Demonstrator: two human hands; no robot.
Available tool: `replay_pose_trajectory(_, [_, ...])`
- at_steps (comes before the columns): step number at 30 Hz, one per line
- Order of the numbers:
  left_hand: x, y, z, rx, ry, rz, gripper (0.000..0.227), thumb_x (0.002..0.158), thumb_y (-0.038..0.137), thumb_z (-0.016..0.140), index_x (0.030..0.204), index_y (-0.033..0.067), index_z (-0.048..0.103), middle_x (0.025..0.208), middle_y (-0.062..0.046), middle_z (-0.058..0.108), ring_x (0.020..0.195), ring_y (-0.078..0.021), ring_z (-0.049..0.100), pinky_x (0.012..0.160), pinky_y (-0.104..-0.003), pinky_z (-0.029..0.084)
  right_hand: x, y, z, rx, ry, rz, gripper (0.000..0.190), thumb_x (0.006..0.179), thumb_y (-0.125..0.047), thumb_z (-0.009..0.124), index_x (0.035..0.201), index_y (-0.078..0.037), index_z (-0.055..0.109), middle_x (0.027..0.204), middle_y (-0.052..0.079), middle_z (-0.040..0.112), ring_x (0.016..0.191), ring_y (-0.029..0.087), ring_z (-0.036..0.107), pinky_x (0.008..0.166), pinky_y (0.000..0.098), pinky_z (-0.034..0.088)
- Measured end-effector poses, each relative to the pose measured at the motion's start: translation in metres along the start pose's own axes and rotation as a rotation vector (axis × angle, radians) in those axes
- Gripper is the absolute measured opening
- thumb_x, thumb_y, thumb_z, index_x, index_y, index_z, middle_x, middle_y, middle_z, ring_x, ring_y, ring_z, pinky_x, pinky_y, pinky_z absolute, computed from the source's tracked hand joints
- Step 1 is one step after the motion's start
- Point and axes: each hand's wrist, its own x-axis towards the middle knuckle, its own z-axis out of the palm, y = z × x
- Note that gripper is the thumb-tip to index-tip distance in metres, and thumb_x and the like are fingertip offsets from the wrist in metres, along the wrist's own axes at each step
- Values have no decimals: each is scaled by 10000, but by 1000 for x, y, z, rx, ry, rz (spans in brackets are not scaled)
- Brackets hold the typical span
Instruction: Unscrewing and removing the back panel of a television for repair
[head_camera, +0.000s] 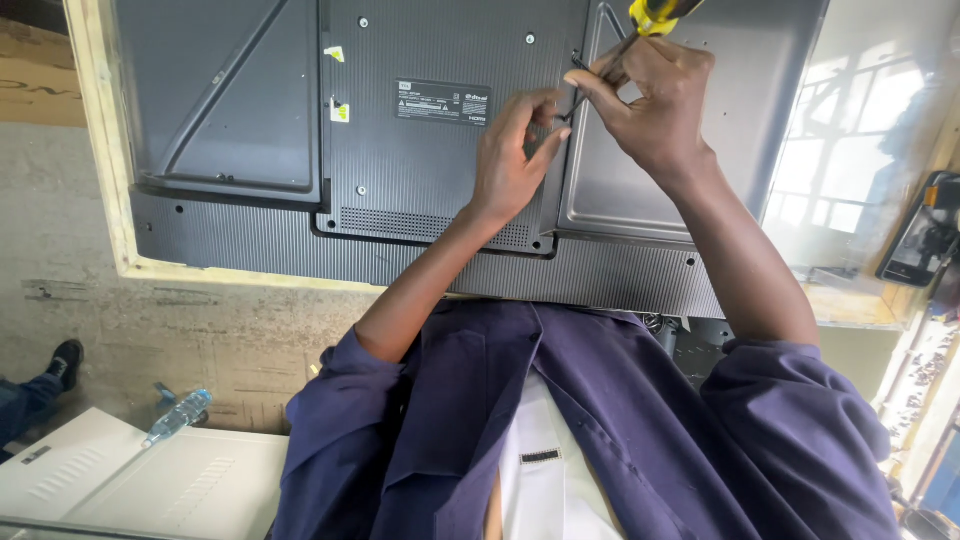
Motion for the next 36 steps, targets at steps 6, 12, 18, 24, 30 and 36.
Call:
replay_pose_trajectory(6, [40,-6,23,38,120,182,206,777,68,800,929,91,664,885,-14,711,797,-179,695,716,-314,542,-18,15,3,-302,-42,12,719,983,-399,874,568,-28,421,693,6,638,542,174,465,529,351,282])
replay_pose_trajectory(12, [43,2,11,-75,-70,261,398,1034,306,429,725,59,470,618,-21,414,539,-151,365,503,-314,264,5,-14,-30,-131,-330,22,160,1101,-129,609,1045,-10,701,696,54,568,569,203,476,555,350,347])
replay_pose_trajectory(18, [42,-5,10,-111,-218,135,398,884,47,715,1256,132,601,1219,-31,682,1165,-250,650,1037,-428,501,-23,12,-14,-444,-122,25,489,1034,-284,875,665,-113,603,561,15,502,506,222,485,494,361,312])
replay_pose_trajectory(24, [43,0,12,-57,7,259,135,901,153,670,817,54,631,743,-48,661,635,-180,628,528,-310,439,-2,-17,-19,-521,-249,-45,237,1089,-312,705,987,-100,673,927,10,692,732,238,604,596,377,390])
replay_pose_trajectory(30, [42,1,4,-181,-231,253,209,972,69,580,1172,32,625,1122,-140,707,1044,-329,703,917,-435,582,0,-20,-34,-235,-315,-42,141,1045,-59,719,931,22,735,905,79,712,718,270,576,606,397,409])
replay_pose_trajectory(36, [42,3,16,-154,58,245,142,904,188,675,845,60,657,793,-34,691,685,-150,676,542,-262,526,2,-21,-28,-360,-201,-89,293,1031,-314,825,916,-49,778,949,33,762,844,270,695,698,405,471])
